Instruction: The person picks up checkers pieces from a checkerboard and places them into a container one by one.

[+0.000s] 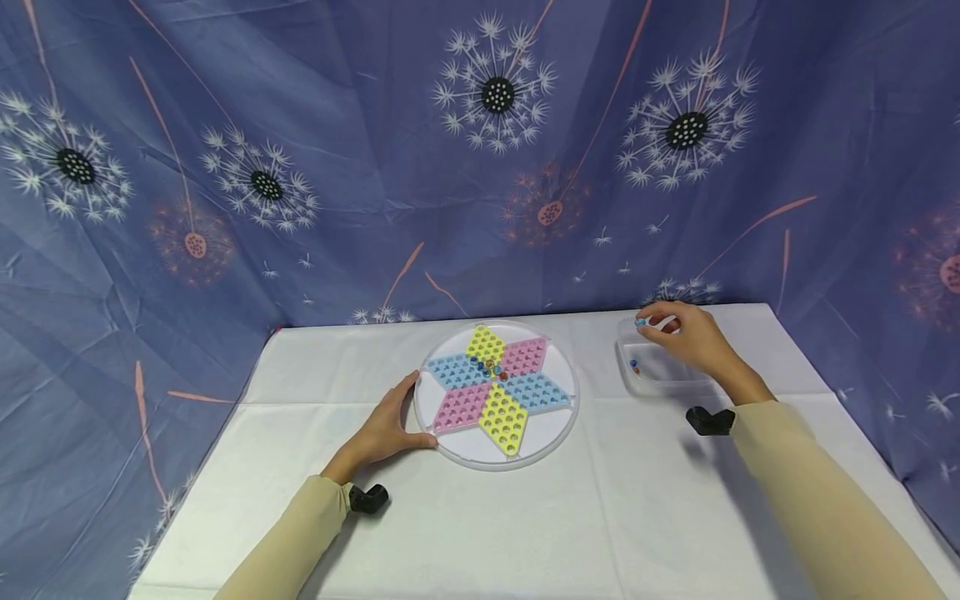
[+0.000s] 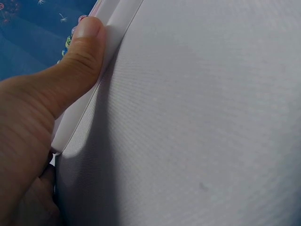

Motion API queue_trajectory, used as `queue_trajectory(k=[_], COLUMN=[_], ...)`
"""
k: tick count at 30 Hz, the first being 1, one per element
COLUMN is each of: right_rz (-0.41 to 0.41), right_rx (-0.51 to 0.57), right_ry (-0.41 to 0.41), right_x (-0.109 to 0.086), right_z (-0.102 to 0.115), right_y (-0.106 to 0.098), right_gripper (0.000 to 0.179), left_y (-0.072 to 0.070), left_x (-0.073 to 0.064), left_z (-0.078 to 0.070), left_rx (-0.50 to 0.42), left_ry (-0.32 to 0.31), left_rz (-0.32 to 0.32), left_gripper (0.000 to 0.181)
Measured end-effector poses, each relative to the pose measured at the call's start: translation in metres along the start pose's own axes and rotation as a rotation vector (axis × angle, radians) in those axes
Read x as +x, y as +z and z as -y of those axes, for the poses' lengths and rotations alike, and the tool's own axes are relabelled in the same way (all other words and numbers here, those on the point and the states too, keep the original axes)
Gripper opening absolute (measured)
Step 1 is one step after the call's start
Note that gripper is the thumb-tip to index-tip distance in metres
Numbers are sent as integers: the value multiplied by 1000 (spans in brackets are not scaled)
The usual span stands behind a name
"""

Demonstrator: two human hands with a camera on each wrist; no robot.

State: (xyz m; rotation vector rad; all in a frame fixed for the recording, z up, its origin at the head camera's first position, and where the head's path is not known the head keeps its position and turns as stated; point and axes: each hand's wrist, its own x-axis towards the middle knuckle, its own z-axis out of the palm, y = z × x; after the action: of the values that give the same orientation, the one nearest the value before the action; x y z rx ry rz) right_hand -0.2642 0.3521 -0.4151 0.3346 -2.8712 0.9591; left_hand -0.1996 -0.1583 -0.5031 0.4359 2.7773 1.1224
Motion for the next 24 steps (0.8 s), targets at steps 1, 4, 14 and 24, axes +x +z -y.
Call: queue_trajectory(k=[1,4,14,24], right_rz=[5,13,21,105], right_rx=[1,0,-9,-4], right_ry=[2,4,-7,11], right_x=[0,0,2,7], right_z=[-2,-5,-11,-14], right_y=[0,0,4,12], right_gripper=[33,33,33,37], left_y=[0,-1,0,2], left_x=[0,0,0,0], left_z=[0,0,1,2], left_rx=[0,-3,0,10], left_ry=[-1,-4,14,-5], left_rz=[0,1,-11,-5], left_gripper=[127,128,126,127])
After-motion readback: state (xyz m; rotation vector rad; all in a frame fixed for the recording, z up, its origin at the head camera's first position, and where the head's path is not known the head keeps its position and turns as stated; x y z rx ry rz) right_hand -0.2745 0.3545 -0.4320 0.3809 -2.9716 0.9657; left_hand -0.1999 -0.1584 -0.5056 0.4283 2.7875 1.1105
